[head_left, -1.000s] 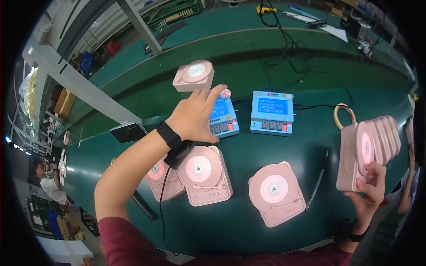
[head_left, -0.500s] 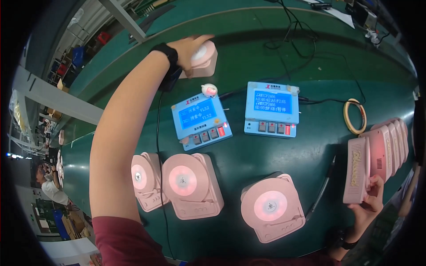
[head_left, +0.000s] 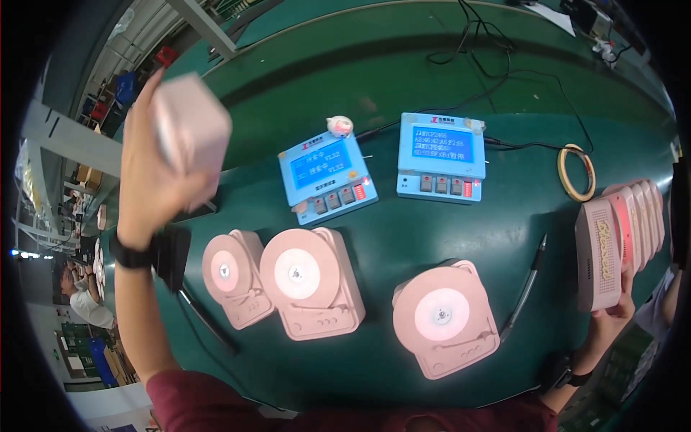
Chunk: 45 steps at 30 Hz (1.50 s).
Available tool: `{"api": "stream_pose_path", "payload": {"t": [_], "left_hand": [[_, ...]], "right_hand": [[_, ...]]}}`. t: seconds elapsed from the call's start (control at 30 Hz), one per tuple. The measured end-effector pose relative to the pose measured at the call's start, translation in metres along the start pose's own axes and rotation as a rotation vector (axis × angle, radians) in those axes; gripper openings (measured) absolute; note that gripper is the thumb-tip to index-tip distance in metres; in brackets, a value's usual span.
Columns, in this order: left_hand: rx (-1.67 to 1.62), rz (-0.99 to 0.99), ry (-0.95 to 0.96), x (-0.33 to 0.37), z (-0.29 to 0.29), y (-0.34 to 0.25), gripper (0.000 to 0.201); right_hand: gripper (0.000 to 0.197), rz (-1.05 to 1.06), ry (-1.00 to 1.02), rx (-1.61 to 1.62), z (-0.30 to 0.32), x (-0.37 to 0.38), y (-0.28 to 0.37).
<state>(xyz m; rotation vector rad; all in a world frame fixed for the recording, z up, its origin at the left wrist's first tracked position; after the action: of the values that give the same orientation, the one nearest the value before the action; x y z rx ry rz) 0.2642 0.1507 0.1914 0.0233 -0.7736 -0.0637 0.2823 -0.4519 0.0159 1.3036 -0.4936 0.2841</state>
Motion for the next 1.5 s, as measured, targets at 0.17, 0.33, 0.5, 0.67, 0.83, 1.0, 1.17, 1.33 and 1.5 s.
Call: {"api": "stream_pose_path", "payload": {"t": [0.17, 0.33, 0.5, 0.67, 0.83, 1.0, 1.17, 1.33, 1.5], "left_hand": [[0.131, 0.332, 0.085, -0.102, 0.078, 0.052, 0.104], [0.125, 0.841, 0.195, -0.192, 0.093, 0.119, 0.100], [0.272, 0.868, 0.329, -0.231, 0.065, 0.130, 0.099], [0.421, 0.802, 0.374, -0.220, 0.056, 0.112, 0.102], [0.378, 0.810, 0.497, -0.221, 0.043, 0.102, 0.104], [0.344, 0.839, 0.537, -0.230, 0.038, 0.108, 0.110], [0.322, 0.825, 0.576, -0.230, 0.038, 0.110, 0.110], [0.038, 0.823, 0.592, -0.245, 0.039, 0.137, 0.087], [-0.402, 1.028, 0.707, -0.263, 0.039, 0.111, 0.078]], "right_hand": [[0.050, 0.038, -0.051, 0.088, -0.004, 0.010, -0.009], [0.052, 0.085, -0.057, 0.155, -0.004, 0.027, -0.019], [0.042, 0.036, -0.128, 0.200, 0.035, 0.043, -0.060], [0.042, -0.062, -0.173, 0.230, 0.067, 0.070, -0.110], [0.040, -0.043, -0.180, 0.324, 0.084, 0.099, -0.125], [0.038, -0.096, -0.234, 0.351, 0.104, 0.124, -0.146], [0.040, -0.185, -0.262, 0.353, 0.106, 0.110, -0.145], [0.042, -0.376, -0.355, -0.132, 0.109, 0.060, -0.129], [0.044, -0.009, -0.448, -0.447, 0.036, 0.009, -0.003]]}}
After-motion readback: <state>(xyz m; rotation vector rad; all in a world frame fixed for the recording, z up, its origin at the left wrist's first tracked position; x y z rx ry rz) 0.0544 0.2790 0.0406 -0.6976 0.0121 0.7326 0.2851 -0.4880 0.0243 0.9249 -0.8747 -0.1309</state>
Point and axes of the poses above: each hand's wrist, its own x-axis towards the middle knuckle, its own z-axis out of the back of the hand, y = z × x, the point moved 10 cm from there along x, towards the middle knuckle, and after that the axes turned 15 degrees about -y, right-handed, at the moved point
